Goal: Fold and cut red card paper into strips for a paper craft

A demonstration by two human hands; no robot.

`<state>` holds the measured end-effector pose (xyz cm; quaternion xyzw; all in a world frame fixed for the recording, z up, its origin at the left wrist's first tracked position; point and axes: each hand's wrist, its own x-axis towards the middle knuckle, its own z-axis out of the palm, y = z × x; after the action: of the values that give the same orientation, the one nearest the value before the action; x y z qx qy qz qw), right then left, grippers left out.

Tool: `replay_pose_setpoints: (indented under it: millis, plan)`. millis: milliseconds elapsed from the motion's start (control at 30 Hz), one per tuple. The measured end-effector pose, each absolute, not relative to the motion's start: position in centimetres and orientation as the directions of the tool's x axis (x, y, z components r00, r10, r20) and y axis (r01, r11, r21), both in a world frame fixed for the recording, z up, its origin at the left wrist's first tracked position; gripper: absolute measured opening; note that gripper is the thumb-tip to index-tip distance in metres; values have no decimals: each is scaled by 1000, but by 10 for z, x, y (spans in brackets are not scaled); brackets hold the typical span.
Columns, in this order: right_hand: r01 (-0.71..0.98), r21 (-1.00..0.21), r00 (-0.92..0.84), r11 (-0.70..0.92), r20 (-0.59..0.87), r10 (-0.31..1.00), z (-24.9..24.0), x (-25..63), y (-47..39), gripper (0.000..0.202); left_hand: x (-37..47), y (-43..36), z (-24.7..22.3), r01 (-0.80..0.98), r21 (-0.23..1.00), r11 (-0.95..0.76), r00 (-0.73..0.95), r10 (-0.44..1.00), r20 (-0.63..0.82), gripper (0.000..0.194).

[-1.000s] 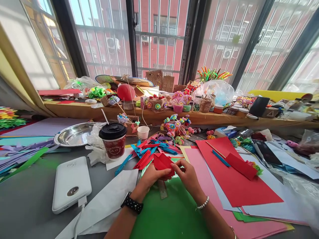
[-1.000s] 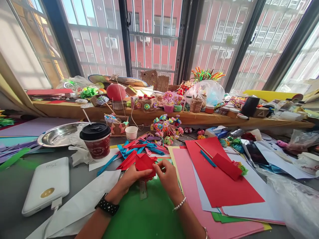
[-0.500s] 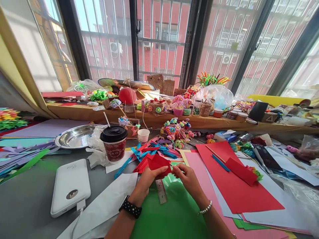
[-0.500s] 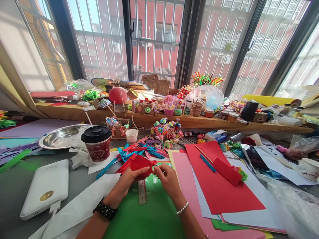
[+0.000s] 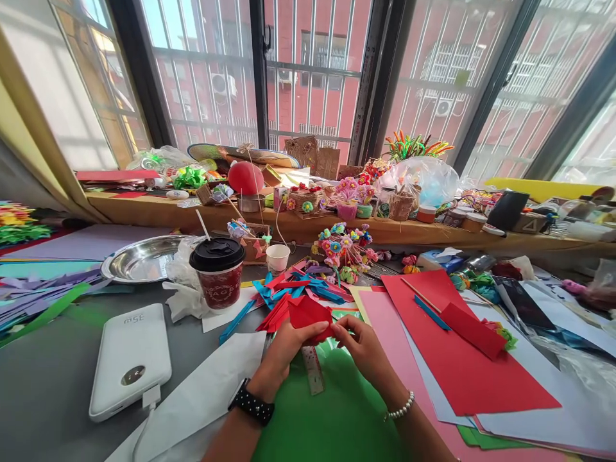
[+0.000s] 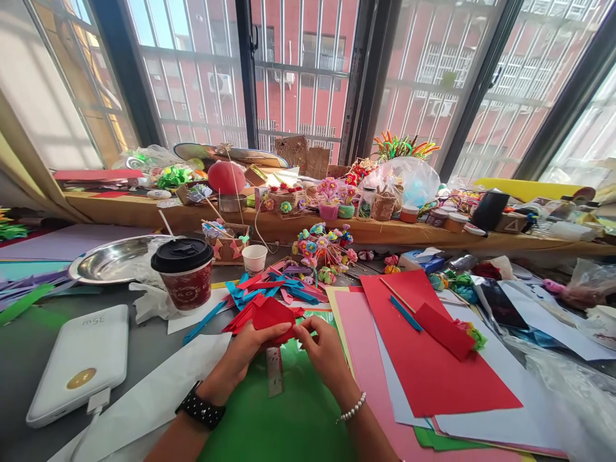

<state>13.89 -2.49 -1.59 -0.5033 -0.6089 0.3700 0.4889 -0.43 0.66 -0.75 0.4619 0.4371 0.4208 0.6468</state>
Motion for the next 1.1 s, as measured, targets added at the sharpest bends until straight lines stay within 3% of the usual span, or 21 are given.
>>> replay_pose_setpoints:
  millis: [300,533,700,933,1100]
  plan:
    - [355,-888,-77,293,285,955,-17,137,-26,26,-4,6,-10,-158,966,203,272,950,-155,29]
    - [336,-909,-158,247,205,966,-8,156,-27,27,-15,10,3,-146,954,261,398,899,-185,37]
    - [312,-920,-202,239,181,962,-1,167,-28,28,-29,19,7,-218,939,267,362,915,-176,34]
    - [262,-941,-140,216,184,973,-5,169,-25,26,-21,17,4,-100,978,184,241,958,-155,28]
    - [153,-974,-1,165,166,986,-12,162,-20,23,-16,17,-1,-34,995,91,295,952,-77,22]
